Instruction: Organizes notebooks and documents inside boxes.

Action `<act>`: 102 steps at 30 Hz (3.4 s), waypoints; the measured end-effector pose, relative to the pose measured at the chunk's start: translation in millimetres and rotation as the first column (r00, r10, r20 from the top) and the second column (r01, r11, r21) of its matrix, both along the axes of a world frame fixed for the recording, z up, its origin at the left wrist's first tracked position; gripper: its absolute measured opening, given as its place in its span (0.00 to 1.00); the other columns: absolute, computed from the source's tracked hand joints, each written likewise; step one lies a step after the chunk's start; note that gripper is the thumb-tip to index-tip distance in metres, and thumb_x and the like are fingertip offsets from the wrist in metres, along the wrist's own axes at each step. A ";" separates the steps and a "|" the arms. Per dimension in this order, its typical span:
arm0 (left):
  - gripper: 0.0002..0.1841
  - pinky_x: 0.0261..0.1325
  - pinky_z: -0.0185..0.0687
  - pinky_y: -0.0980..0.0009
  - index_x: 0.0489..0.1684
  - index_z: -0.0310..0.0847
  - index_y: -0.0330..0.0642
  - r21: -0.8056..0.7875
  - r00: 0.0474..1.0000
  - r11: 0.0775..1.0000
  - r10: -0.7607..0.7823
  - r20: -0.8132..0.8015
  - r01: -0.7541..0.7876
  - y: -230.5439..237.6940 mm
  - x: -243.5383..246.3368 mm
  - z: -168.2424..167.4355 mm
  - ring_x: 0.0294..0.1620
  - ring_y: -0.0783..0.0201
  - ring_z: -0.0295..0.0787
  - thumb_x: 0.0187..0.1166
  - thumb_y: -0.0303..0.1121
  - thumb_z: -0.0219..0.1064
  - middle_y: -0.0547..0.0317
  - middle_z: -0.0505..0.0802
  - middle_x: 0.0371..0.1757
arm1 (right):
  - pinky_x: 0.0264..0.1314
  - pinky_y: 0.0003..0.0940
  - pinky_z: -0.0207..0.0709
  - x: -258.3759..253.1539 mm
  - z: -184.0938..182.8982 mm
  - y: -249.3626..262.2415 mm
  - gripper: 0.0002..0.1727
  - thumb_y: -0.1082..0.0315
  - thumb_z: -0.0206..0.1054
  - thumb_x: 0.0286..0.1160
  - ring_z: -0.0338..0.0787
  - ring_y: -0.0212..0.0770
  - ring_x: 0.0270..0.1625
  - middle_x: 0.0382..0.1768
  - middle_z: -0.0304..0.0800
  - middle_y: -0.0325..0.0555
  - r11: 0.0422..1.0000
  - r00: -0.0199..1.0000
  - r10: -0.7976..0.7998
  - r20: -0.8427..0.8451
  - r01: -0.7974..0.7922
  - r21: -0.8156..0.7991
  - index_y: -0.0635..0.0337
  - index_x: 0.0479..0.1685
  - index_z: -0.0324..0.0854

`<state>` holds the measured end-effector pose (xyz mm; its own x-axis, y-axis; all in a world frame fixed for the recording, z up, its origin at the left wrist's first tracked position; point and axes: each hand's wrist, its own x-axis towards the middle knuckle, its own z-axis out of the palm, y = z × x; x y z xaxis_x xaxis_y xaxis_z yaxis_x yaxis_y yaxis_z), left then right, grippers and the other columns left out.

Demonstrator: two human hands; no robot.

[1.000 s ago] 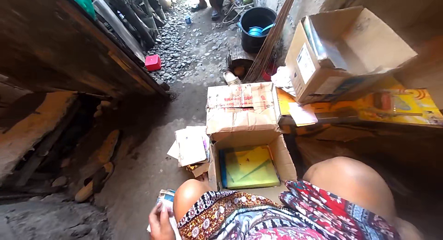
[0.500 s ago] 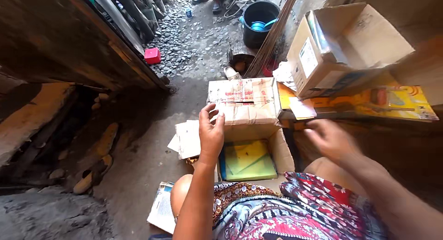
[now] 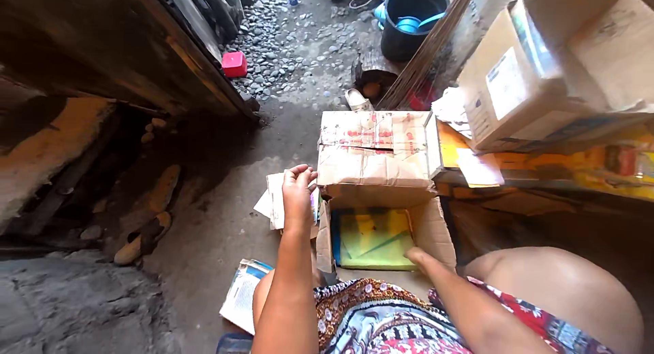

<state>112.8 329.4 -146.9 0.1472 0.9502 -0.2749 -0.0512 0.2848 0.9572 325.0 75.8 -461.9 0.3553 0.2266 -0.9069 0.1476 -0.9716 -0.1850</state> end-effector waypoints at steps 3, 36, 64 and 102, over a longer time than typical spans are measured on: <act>0.12 0.54 0.86 0.63 0.65 0.74 0.37 -0.015 1.000 1.000 -0.027 -0.014 0.027 -0.9 1.9 -1.1 0.51 0.61 0.90 0.89 0.29 0.57 0.50 0.90 0.56 | 0.86 0.63 0.61 7.6 -22.4 -2.4 0.28 0.60 0.61 0.88 0.69 0.64 0.86 0.80 0.71 0.73 1.000 1.000 -0.011 -0.025 0.010 -0.007 0.76 0.77 0.72; 0.14 0.54 0.84 0.62 0.65 0.77 0.40 0.089 0.980 0.977 -0.189 -0.055 0.194 -20.6 -5.5 10.5 0.51 0.62 0.89 0.91 0.36 0.54 0.50 0.91 0.56 | 0.70 0.64 0.77 -14.4 63.8 15.4 0.21 0.65 0.67 0.78 0.84 0.63 0.69 0.66 0.83 0.69 0.936 0.938 -0.326 0.120 0.302 0.178 0.72 0.64 0.81; 0.13 0.55 0.84 0.64 0.63 0.77 0.34 0.084 0.986 0.982 -0.169 -0.008 0.169 -10.6 -10.4 15.6 0.53 0.61 0.89 0.90 0.32 0.54 0.47 0.90 0.56 | 0.41 0.46 0.84 31.1 136.1 45.3 0.27 0.55 0.54 0.92 0.87 0.49 0.38 0.54 0.82 0.66 0.895 0.900 -0.412 0.144 0.370 0.252 0.71 0.74 0.70; 0.14 0.54 0.84 0.64 0.64 0.77 0.38 0.108 0.973 0.967 -0.232 -0.018 0.232 -19.3 -8.5 14.6 0.51 0.63 0.89 0.91 0.35 0.54 0.50 0.90 0.56 | 0.36 0.38 0.80 27.8 380.0 65.7 0.11 0.64 0.62 0.85 0.79 0.32 0.29 0.29 0.79 0.42 0.322 0.769 -0.549 0.327 -0.167 0.932 0.64 0.43 0.78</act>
<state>104.3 310.0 -132.3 0.3661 0.9142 -0.1737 0.0092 0.1831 0.9831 352.8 141.5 -81.9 0.7949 0.5777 0.1855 0.3894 -0.2513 -0.8861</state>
